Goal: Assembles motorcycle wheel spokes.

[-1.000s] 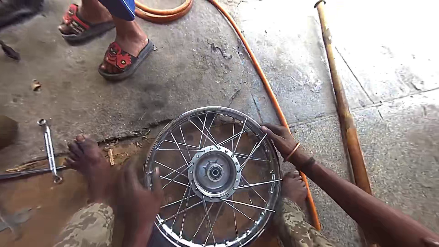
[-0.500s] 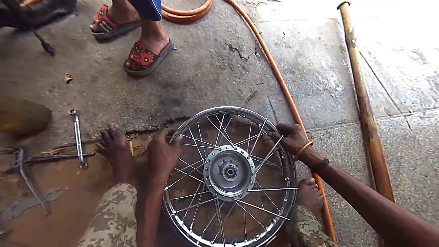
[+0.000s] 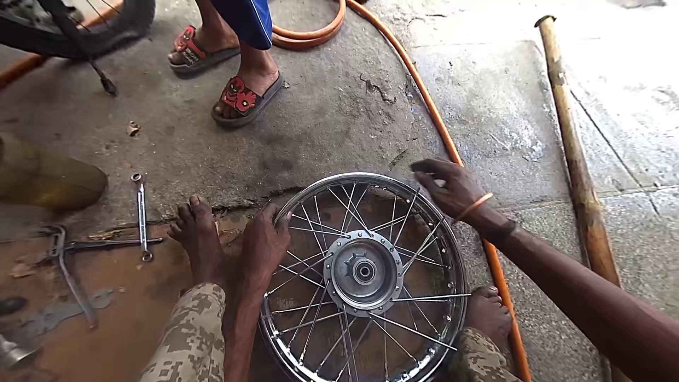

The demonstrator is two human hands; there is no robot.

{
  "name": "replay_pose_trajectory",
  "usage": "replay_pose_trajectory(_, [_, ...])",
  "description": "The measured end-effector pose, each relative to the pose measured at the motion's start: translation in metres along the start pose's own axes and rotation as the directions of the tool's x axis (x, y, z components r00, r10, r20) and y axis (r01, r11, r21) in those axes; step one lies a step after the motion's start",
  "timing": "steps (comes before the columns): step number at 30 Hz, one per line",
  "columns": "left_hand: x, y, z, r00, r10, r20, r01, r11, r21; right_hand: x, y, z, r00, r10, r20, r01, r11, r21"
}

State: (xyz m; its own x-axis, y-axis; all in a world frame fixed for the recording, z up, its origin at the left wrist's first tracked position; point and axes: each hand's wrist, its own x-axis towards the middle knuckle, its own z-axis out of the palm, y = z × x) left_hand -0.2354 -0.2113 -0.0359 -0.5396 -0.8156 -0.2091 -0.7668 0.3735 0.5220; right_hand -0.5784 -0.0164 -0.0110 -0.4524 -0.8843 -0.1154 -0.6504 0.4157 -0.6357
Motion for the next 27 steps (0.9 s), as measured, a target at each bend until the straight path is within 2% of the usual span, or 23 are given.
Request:
replay_pose_trajectory(2, [-0.004, -0.002, 0.001, 1.000, 0.020, -0.023, -0.020, 1.000, -0.016, 0.028, -0.025, 0.020, 0.987, -0.078, 0.140, 0.075, 0.997, 0.026])
replay_pose_trajectory(5, [-0.007, -0.003, 0.001, 0.998, 0.015, -0.054, -0.016, 1.000, -0.018, 0.067, -0.040, 0.050, 0.935, -0.163, 0.314, 0.148, 0.986, 0.073])
replay_pose_trajectory(10, [-0.036, -0.009, 0.003, 0.993, -0.003, -0.117, 0.001, 1.000, -0.019, 0.093, -0.043, 0.071, 0.879, -0.239, 0.413, 0.215, 0.971, 0.104])
replay_pose_trajectory(13, [-0.065, -0.019, 0.002, 0.992, -0.047, -0.114, 0.044, 0.999, -0.030, 0.106, -0.059, 0.090, 0.813, -0.331, 0.479, 0.337, 0.938, 0.078])
replay_pose_trajectory(16, [-0.062, -0.018, 0.002, 0.989, -0.020, -0.149, 0.019, 1.000, -0.013, 0.116, -0.091, 0.108, 0.733, -0.374, 0.568, 0.428, 0.903, 0.043])
replay_pose_trajectory(20, [-0.029, -0.006, 0.003, 0.995, -0.057, -0.077, 0.056, 0.998, -0.025, 0.114, -0.120, 0.131, 0.689, -0.398, 0.606, 0.514, 0.857, -0.021])
replay_pose_trajectory(24, [-0.027, -0.008, 0.002, 0.985, -0.119, -0.125, 0.110, 0.991, -0.079, 0.111, -0.122, 0.134, 0.682, -0.454, 0.574, 0.558, 0.830, -0.007])
replay_pose_trajectory(27, [-0.023, -0.014, -0.001, 0.995, -0.035, -0.094, 0.027, 0.996, -0.080, 0.108, -0.125, 0.132, 0.682, -0.475, 0.556, 0.574, 0.819, -0.006])
